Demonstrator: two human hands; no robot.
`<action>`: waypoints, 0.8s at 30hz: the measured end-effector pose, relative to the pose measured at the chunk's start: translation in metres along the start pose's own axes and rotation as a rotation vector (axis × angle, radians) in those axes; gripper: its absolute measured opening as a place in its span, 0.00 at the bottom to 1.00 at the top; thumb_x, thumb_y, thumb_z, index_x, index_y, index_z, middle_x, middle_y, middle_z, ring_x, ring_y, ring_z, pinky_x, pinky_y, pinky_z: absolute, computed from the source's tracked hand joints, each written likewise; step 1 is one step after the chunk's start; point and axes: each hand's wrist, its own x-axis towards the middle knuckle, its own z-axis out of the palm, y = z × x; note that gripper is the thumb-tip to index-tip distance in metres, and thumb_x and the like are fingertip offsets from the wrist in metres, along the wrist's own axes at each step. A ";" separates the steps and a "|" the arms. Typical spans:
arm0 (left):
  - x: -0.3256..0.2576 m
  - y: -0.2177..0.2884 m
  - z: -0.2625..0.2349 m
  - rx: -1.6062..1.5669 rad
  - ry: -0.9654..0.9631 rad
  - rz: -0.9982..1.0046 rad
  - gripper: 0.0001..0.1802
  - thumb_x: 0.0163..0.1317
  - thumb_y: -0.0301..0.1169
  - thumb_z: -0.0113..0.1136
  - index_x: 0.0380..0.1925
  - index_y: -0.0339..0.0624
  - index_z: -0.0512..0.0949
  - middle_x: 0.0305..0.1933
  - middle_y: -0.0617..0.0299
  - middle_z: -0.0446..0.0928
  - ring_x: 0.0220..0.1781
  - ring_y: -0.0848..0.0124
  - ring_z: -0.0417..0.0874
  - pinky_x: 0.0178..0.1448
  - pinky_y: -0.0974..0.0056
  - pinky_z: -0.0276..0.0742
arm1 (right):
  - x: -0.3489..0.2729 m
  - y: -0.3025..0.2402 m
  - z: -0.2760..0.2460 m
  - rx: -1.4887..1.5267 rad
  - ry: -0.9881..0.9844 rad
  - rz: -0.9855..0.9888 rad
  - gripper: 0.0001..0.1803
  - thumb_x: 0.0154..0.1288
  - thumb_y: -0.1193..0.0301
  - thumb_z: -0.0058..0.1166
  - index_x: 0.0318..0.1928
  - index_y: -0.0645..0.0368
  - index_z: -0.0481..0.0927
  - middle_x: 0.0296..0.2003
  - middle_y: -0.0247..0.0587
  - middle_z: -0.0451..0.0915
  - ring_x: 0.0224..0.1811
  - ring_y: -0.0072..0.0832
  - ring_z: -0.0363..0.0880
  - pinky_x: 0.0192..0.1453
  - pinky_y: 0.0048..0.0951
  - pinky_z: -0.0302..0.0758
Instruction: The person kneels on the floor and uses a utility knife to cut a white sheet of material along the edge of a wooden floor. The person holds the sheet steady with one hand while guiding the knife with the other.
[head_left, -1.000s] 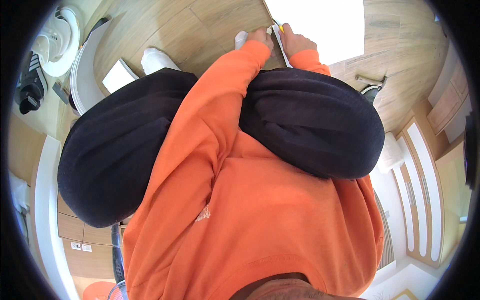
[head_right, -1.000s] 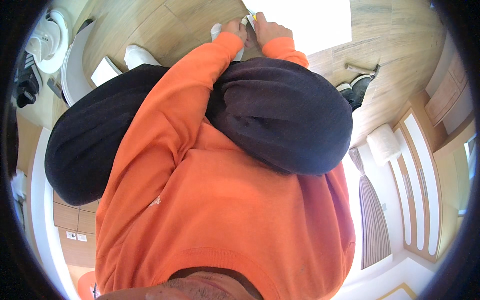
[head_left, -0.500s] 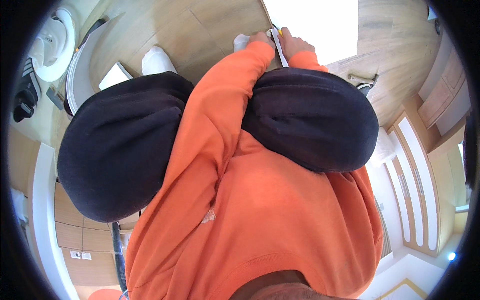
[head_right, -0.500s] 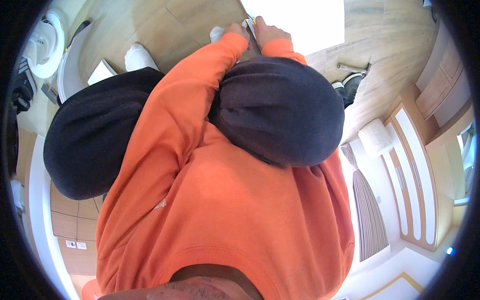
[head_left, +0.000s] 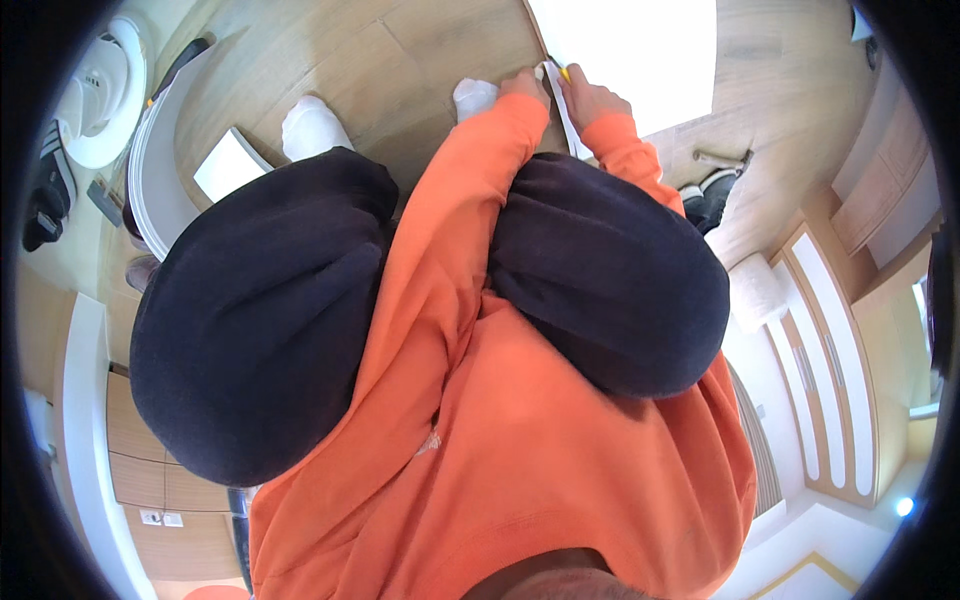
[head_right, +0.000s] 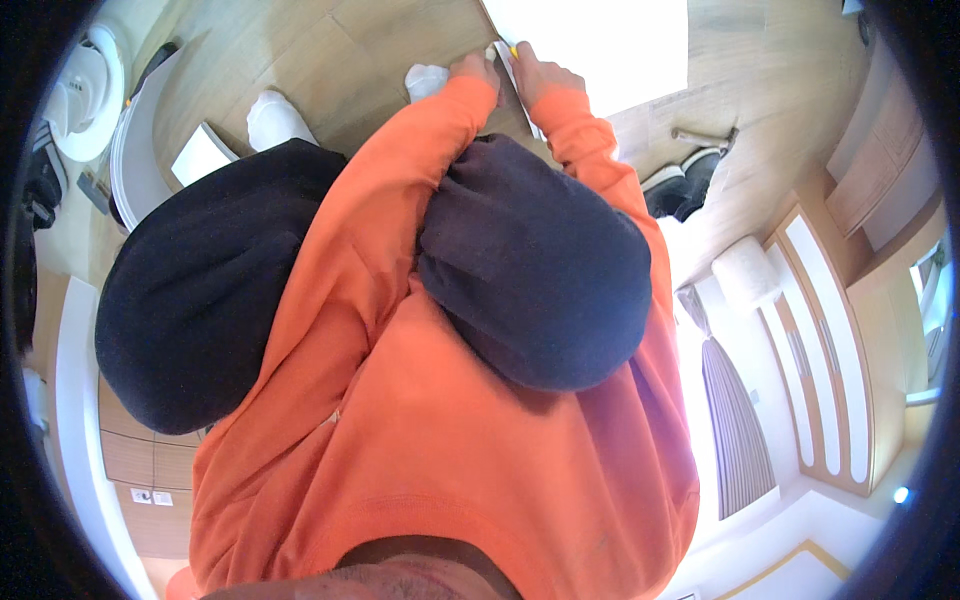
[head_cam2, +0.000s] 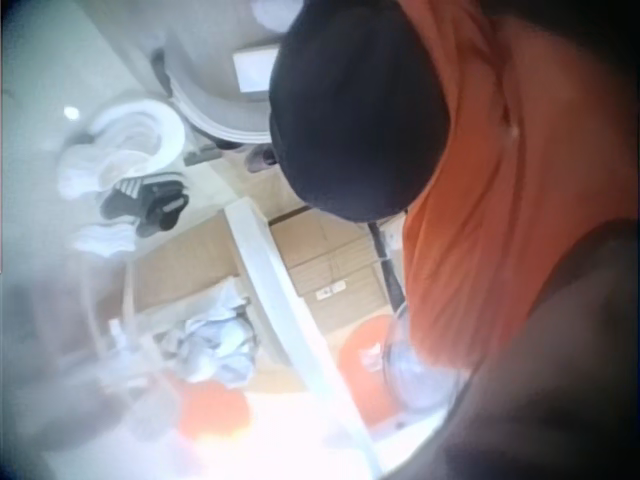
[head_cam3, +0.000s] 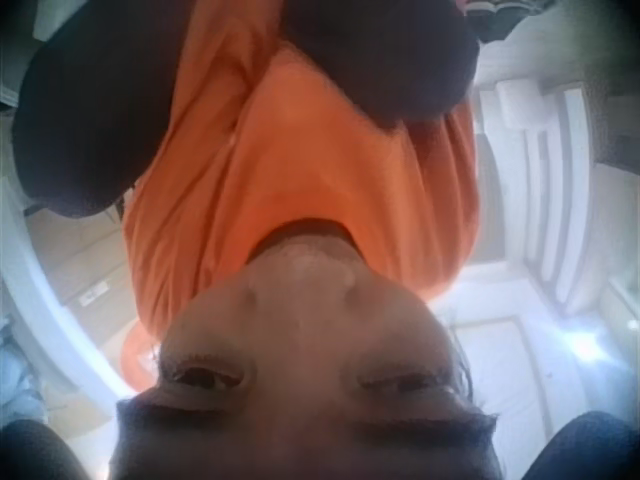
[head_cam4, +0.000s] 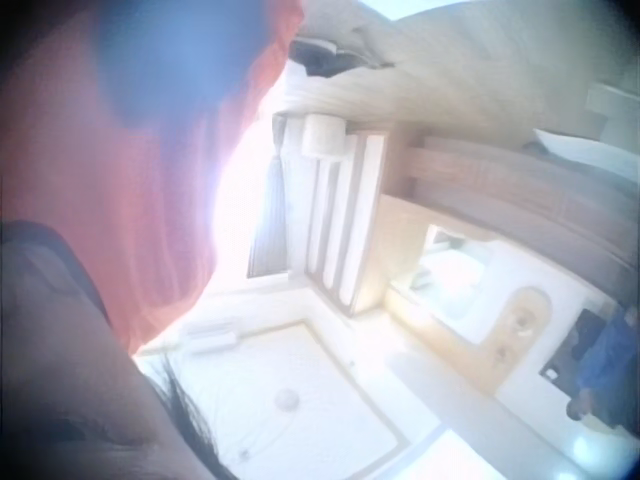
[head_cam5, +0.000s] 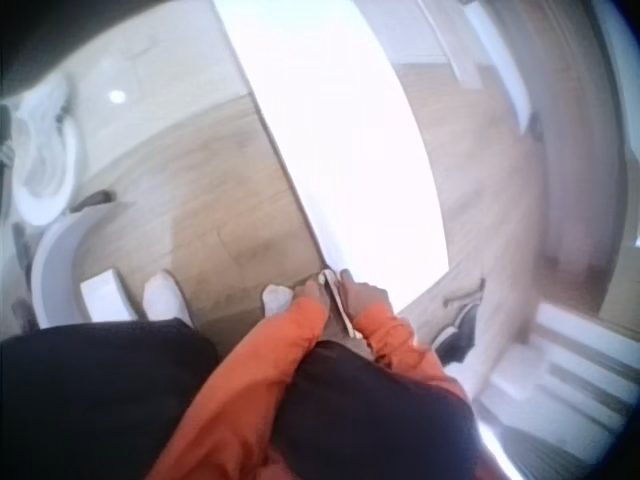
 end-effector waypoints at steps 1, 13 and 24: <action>-0.007 -0.003 -0.003 -0.034 -0.016 0.021 0.14 0.63 0.32 0.41 0.32 0.35 0.76 0.17 0.54 0.78 0.27 0.56 0.83 0.41 0.58 0.79 | -0.006 0.001 0.002 0.003 -0.005 -0.001 0.16 0.69 0.52 0.31 0.43 0.48 0.64 0.27 0.51 0.80 0.32 0.52 0.79 0.33 0.50 0.73; -0.002 -0.005 -0.004 -0.240 -0.130 -0.022 0.15 0.65 0.30 0.38 0.33 0.31 0.73 0.16 0.52 0.78 0.17 0.62 0.81 0.27 0.61 0.80 | 0.000 -0.003 -0.006 -0.038 0.030 -0.035 0.15 0.69 0.54 0.32 0.43 0.49 0.64 0.26 0.51 0.80 0.30 0.52 0.80 0.32 0.50 0.73; 0.005 -0.012 0.003 -0.238 -0.186 -0.019 0.16 0.66 0.30 0.37 0.30 0.30 0.72 0.18 0.51 0.78 0.17 0.62 0.81 0.26 0.62 0.80 | 0.001 -0.009 -0.008 -0.032 0.006 -0.024 0.15 0.69 0.54 0.31 0.44 0.49 0.64 0.29 0.51 0.80 0.33 0.52 0.80 0.35 0.48 0.73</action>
